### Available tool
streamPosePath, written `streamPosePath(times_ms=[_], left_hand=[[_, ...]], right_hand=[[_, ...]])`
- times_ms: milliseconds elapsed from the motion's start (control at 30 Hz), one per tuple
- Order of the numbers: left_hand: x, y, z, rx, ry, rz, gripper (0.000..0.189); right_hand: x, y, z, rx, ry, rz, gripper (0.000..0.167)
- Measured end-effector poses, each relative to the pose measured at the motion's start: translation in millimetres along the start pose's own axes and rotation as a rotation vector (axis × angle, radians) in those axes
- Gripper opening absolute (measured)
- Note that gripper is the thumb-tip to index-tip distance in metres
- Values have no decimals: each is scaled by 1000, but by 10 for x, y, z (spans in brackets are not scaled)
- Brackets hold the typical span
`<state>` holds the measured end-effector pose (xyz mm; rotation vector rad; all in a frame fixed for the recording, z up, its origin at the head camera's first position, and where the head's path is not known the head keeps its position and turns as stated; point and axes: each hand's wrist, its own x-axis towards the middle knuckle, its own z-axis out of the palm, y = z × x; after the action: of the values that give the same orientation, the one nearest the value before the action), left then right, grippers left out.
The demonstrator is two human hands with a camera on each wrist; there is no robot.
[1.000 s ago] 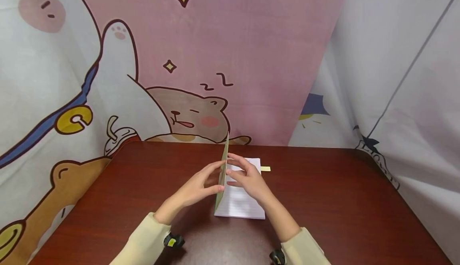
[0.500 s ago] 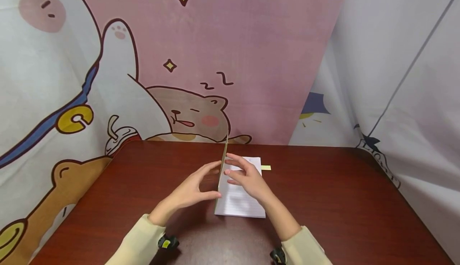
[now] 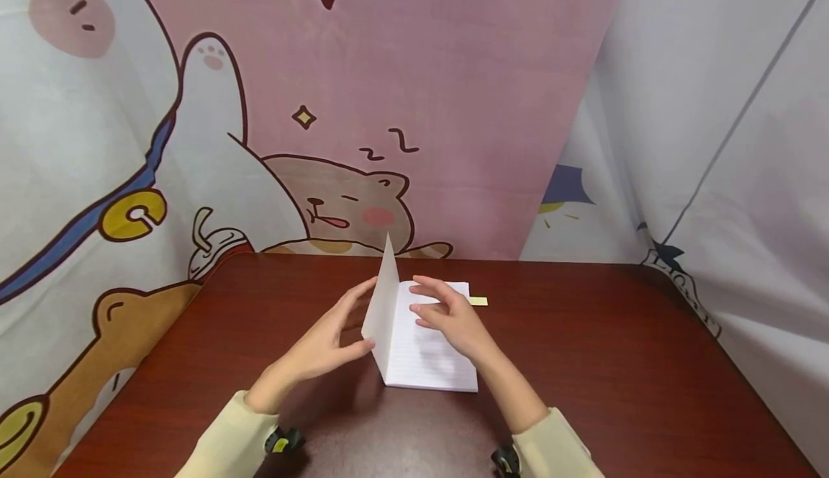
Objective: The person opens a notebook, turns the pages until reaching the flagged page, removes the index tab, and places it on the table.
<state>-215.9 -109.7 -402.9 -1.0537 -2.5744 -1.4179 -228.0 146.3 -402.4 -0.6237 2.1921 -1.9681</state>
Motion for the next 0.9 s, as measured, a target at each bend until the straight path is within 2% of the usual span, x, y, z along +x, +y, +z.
streamPosePath(times_ms=[133,300,567,900], left_hand=[[-41,-15,-81,-43,-3,23,81],[-94,-49,-187,-123,-18,5,78],[-157,-128,-306,-91,8,-94,72],[-181,-220,-380,-31,72,-224,65]], right_hand=[[-9,0,-38,3,16,7,51],[-29,22,-99,2,19,-1,52],[-40,54,-222,3,41,-16,51],[-97,94,-441,-39,99,22,50]])
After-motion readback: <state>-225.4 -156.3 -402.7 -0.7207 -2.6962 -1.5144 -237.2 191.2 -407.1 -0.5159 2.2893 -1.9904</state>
